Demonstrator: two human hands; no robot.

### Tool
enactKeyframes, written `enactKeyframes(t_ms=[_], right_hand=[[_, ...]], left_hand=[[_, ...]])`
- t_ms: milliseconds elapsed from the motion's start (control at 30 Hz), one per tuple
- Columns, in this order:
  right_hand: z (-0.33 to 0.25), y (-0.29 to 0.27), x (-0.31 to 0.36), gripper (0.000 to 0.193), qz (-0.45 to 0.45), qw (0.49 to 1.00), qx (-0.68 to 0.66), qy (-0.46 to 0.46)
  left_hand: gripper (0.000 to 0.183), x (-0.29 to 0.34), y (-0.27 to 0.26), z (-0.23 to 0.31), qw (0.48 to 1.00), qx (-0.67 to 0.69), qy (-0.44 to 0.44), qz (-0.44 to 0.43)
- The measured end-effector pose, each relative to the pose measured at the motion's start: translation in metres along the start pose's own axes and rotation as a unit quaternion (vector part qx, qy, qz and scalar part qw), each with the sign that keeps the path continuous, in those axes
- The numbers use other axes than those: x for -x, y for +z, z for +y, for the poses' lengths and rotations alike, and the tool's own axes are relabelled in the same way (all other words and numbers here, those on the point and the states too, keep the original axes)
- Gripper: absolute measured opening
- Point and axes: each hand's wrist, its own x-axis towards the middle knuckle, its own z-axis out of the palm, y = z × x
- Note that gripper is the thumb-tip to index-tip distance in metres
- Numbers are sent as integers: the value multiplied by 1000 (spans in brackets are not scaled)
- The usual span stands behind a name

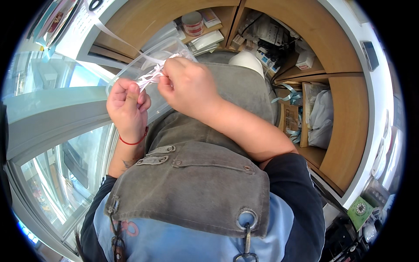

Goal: The person cuts a white ribbon into short pieces using scissors and then ties each piece into a small bow by hand. The finished bows are placed into a clear plastic container on the counter.

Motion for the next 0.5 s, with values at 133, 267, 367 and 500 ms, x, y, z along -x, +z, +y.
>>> enactKeyframes(t_ms=[133,267,367,500], right_hand=[[13,-7,1,11,-65,963,-219,143],[1,-20,-10,14,-148,808,-480,308],[-2,-17,-7,14,-188,769,-537,293],[-1,-9,-5,14,-149,808,-489,294]], left_hand=[[13,-2,6,12,999,-37,-4,-1],[14,-7,-1,13,998,-31,-49,-31],[19,-6,2,12,997,-45,-39,-56],[29,-5,5,12,992,-93,-46,-69]])
